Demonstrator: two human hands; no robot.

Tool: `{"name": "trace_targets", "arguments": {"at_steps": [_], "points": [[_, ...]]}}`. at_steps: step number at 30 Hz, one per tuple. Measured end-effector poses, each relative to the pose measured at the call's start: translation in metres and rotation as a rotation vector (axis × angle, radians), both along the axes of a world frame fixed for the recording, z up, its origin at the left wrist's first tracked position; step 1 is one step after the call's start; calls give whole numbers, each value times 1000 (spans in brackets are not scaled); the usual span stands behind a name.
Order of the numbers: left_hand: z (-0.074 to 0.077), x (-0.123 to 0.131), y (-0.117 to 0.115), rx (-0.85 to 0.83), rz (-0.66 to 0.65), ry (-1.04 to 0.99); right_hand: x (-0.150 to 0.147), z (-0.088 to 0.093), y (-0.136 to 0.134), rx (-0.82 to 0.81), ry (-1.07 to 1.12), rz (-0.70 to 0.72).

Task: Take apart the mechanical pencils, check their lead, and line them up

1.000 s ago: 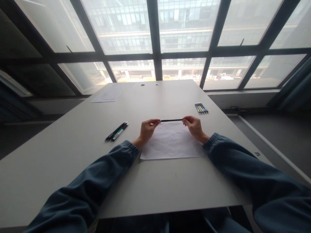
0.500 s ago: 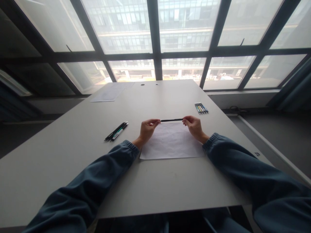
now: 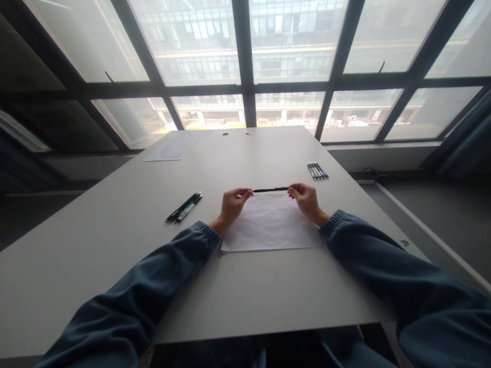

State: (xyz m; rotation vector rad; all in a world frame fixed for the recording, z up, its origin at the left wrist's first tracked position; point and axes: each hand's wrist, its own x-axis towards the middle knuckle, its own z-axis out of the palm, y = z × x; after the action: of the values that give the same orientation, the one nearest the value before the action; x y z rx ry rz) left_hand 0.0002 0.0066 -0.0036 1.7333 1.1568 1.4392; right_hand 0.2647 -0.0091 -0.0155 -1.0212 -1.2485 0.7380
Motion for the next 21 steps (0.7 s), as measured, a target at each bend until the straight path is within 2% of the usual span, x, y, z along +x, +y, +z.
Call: {"name": "trace_targets", "arguments": {"at_steps": [21], "points": [[-2,-2,2,-7,-5,20,0,1,-2,6,-55,-8]]}}
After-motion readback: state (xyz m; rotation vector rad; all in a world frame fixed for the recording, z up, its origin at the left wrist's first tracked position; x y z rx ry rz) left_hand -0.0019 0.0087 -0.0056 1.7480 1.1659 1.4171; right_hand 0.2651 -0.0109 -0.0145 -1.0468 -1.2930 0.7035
